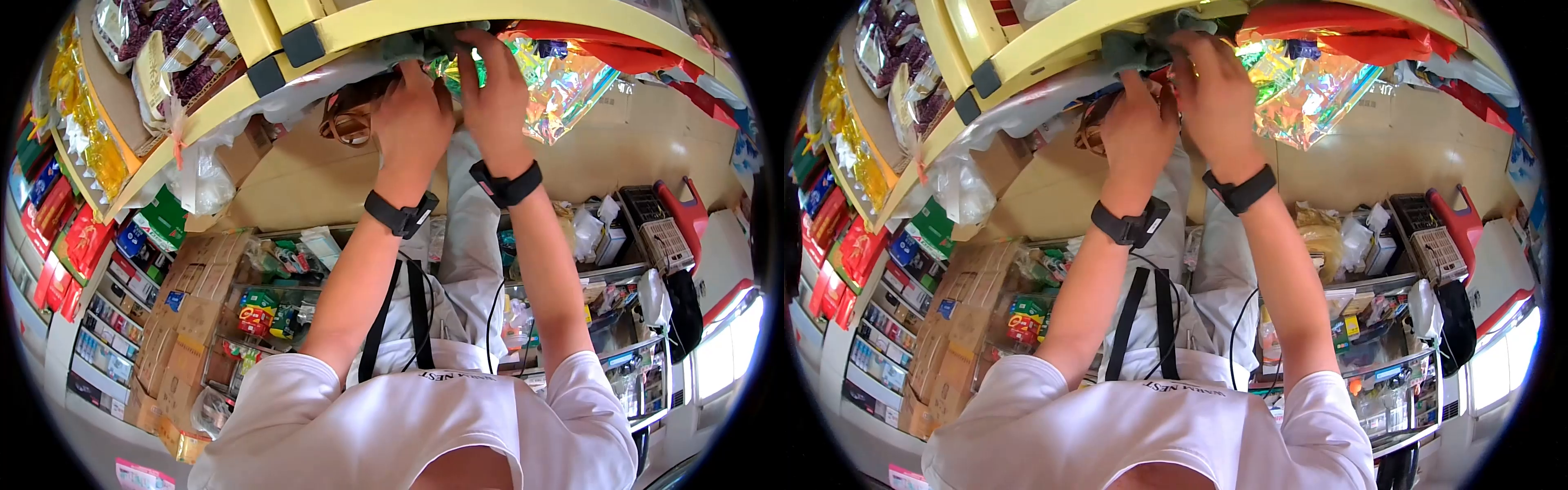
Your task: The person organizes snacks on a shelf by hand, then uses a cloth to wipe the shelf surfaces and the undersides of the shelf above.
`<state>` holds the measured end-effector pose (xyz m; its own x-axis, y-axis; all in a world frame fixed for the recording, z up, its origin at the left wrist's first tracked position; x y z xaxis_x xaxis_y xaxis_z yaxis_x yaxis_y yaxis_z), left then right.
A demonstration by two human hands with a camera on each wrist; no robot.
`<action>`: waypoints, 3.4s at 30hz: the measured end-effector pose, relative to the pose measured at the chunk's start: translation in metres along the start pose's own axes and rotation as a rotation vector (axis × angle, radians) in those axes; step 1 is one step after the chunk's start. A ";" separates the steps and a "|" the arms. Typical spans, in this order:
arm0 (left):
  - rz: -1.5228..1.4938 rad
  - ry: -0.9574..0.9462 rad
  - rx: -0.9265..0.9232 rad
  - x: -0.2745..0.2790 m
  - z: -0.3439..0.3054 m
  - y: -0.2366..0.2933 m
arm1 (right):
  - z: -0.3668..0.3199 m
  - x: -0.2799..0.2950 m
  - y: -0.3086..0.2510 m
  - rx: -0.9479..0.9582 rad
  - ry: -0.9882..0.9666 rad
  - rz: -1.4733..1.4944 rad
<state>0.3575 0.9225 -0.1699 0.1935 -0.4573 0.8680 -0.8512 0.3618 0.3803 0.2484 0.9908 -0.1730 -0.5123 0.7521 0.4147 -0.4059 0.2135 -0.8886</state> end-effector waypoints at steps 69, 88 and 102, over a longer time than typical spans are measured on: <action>-0.180 -0.149 -0.203 -0.021 0.019 -0.043 | 0.010 -0.044 0.007 -0.507 0.278 0.632; -0.175 -0.226 -0.089 -0.014 0.022 -0.048 | 0.010 -0.053 0.034 -0.615 0.329 0.735; -0.157 -0.147 -0.159 -0.008 0.031 -0.057 | 0.016 -0.056 0.026 -0.472 0.302 0.792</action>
<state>0.3892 0.8799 -0.2083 0.2340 -0.6269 0.7431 -0.7269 0.3947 0.5619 0.2542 0.9439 -0.2164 -0.2638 0.8998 -0.3475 0.3523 -0.2455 -0.9031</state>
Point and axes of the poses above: each hand's wrist, its own z-axis towards the middle knuckle, its own x-axis out of the back of the hand, y = z × x, the point moved 2 cm from there along z, towards the middle knuckle, and after that the axes turned 11 degrees about x, right-handed, at the moved point
